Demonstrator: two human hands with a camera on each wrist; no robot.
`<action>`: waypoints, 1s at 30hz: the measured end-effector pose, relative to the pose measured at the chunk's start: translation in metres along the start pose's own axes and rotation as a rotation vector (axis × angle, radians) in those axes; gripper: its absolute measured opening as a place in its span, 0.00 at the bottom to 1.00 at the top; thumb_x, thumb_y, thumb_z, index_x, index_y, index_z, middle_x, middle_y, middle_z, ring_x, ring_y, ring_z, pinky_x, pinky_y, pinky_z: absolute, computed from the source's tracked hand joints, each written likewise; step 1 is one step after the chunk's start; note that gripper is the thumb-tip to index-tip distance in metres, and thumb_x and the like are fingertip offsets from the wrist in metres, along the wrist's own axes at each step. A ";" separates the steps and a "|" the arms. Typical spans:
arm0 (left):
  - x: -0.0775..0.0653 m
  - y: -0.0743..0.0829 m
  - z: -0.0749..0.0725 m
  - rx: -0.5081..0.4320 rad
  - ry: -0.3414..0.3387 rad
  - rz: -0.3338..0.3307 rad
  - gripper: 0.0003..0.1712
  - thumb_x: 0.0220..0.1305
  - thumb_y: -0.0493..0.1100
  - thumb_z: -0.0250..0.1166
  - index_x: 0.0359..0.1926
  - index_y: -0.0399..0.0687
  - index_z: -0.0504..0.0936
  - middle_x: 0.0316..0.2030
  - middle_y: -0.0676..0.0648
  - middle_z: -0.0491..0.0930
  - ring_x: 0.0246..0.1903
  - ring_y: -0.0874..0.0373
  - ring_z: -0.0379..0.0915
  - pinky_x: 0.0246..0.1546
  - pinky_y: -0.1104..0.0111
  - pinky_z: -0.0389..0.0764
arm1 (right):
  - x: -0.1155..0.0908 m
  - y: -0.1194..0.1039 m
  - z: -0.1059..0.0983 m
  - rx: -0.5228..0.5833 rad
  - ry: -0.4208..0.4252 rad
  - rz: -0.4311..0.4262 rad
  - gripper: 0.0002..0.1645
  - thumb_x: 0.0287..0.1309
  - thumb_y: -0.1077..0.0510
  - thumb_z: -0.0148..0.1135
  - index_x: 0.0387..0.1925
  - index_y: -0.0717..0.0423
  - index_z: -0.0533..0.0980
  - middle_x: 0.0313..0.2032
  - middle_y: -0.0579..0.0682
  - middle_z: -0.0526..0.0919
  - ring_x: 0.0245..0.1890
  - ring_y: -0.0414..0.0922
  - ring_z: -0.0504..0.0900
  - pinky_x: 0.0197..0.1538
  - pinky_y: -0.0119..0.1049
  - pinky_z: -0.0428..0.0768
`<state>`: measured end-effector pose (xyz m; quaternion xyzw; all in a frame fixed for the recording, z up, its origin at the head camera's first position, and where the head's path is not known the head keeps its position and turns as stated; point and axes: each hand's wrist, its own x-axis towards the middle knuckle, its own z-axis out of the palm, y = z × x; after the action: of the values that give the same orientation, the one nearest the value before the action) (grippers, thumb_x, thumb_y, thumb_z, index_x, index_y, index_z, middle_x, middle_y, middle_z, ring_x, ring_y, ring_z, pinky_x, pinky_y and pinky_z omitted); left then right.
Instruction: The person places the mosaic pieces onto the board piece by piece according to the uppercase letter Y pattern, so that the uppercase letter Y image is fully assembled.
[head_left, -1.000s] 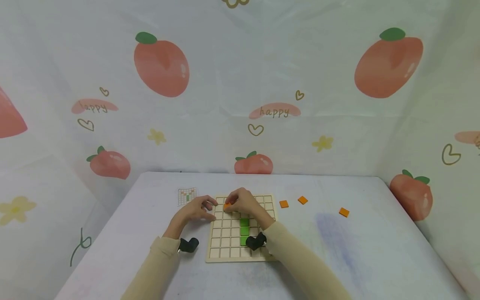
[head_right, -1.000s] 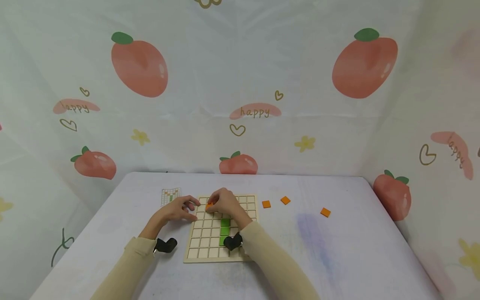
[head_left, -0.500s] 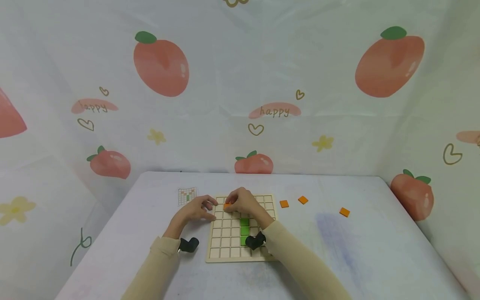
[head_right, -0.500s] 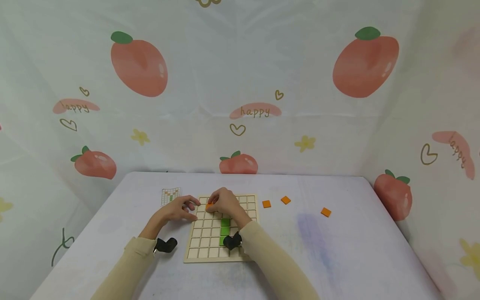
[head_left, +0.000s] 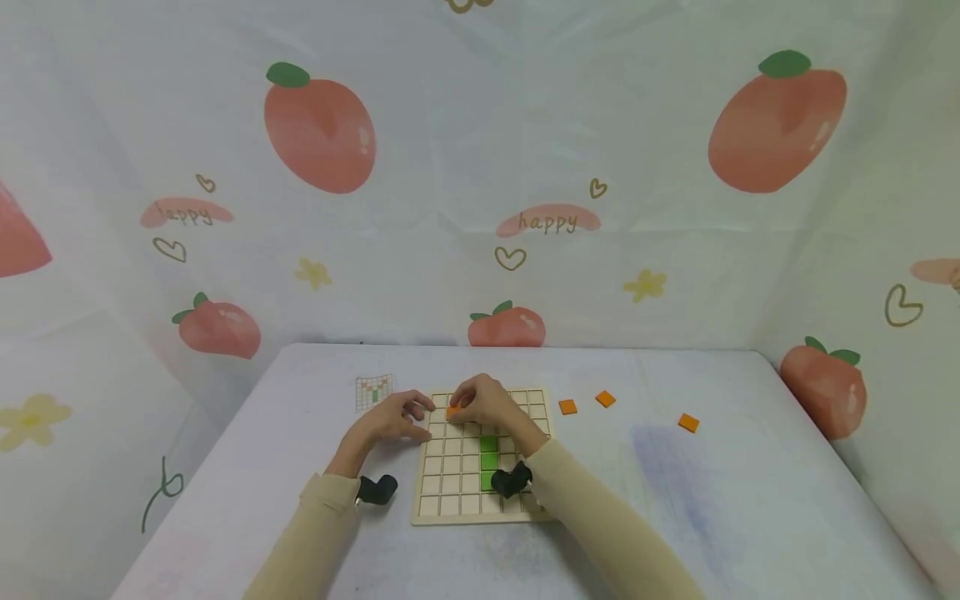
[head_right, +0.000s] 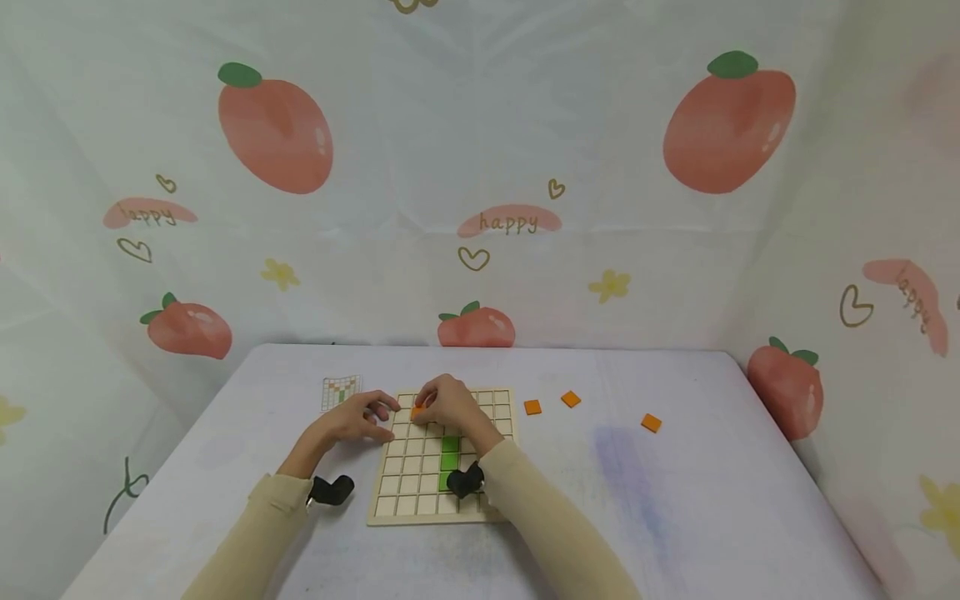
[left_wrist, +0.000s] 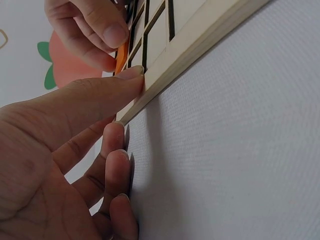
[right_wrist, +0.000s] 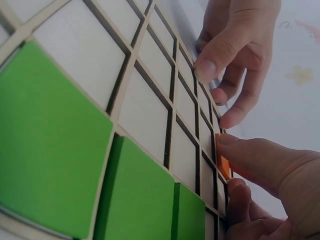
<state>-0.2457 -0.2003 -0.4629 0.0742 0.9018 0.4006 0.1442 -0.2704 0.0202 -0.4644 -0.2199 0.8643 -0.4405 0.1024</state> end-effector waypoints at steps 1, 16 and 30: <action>0.000 -0.001 0.000 0.000 0.001 -0.004 0.26 0.49 0.34 0.80 0.50 0.43 0.82 0.39 0.47 0.77 0.38 0.51 0.70 0.40 0.60 0.72 | 0.000 0.000 -0.001 0.008 -0.004 0.000 0.11 0.52 0.61 0.78 0.38 0.59 0.86 0.35 0.49 0.84 0.37 0.43 0.79 0.44 0.41 0.77; 0.001 -0.001 0.000 -0.001 0.011 -0.002 0.26 0.48 0.33 0.80 0.50 0.43 0.83 0.38 0.47 0.76 0.37 0.52 0.69 0.38 0.62 0.71 | -0.014 0.017 -0.041 0.105 -0.076 -0.091 0.16 0.54 0.60 0.76 0.44 0.64 0.85 0.36 0.48 0.83 0.39 0.45 0.79 0.41 0.40 0.77; 0.001 -0.001 0.000 -0.009 0.010 0.009 0.27 0.47 0.33 0.80 0.50 0.43 0.83 0.37 0.47 0.76 0.37 0.52 0.69 0.38 0.62 0.71 | -0.046 0.050 -0.085 0.110 -0.058 -0.108 0.19 0.57 0.60 0.74 0.47 0.67 0.83 0.40 0.55 0.84 0.41 0.49 0.81 0.45 0.42 0.79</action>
<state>-0.2464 -0.2008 -0.4631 0.0757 0.9003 0.4056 0.1383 -0.2759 0.1289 -0.4554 -0.2727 0.8223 -0.4859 0.1153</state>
